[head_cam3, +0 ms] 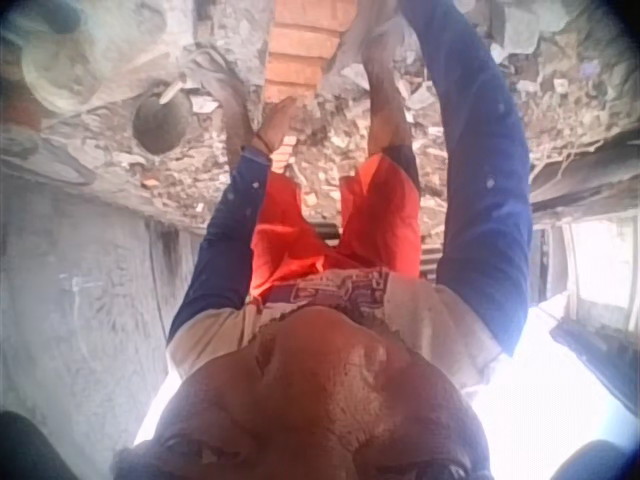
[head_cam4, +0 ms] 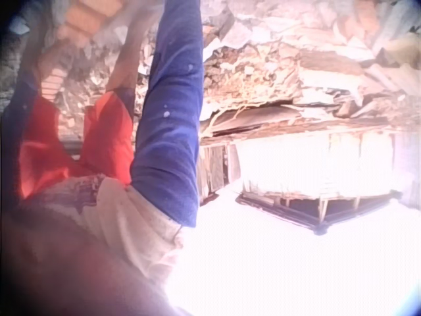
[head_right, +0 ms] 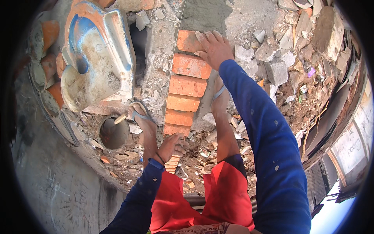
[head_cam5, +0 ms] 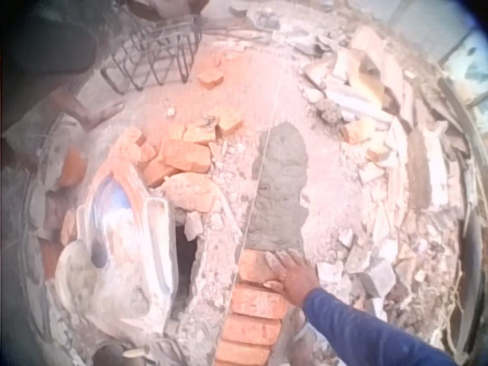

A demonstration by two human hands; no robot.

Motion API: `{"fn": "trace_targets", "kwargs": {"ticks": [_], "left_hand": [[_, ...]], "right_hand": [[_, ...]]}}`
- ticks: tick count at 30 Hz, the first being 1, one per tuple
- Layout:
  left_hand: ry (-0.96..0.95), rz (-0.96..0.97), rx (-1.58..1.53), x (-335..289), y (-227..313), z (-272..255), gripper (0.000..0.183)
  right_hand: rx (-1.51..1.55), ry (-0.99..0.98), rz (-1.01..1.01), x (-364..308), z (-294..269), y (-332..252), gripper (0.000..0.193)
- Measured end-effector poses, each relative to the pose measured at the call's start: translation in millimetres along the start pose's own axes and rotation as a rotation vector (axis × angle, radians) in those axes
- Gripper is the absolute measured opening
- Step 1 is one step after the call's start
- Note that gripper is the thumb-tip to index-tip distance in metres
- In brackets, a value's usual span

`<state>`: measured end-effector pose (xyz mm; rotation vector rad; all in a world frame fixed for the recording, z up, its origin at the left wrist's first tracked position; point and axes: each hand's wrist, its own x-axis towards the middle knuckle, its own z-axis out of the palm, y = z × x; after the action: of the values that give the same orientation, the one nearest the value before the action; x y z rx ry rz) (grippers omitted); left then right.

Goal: The person builds a brick wall by applying mortar with a trowel and placing bricks in a row, then adds more mortar on top of the newly placed bricks.

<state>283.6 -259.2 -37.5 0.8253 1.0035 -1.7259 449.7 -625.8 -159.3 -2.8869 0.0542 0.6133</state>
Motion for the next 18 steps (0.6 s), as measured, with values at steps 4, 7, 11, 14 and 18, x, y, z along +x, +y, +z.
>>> {"fn": "trace_targets", "kwargs": {"ticks": [4, 7, 11, 14, 18], "left_hand": [[0.019, 0.032, 0.030, -1.9, 1.8, 5.3, 0.058], [0.013, 0.015, 0.026, -0.8, 3.7, 2.8, 0.059], [0.038, 0.009, 0.050, -1.5, 3.3, 1.2, 0.060], [0.022, 0.023, 0.006, -1.9, 4.5, -1.3, 0.059], [0.032, 0.037, -0.006, -5.7, 6.1, -3.3, 0.059]], "right_hand": [[-0.003, -0.013, 0.008, 0.5, 0.9, -1.2, 0.071], [-0.015, -0.041, -0.005, 4.0, 1.8, -1.4, 0.071], [-0.019, -0.056, -0.014, 4.8, -0.6, -5.6, 0.070], [-0.021, -0.078, 0.007, 7.0, -2.7, -9.2, 0.070], [-0.035, -0.103, 0.041, 6.8, -4.2, -8.8, 0.069]]}}
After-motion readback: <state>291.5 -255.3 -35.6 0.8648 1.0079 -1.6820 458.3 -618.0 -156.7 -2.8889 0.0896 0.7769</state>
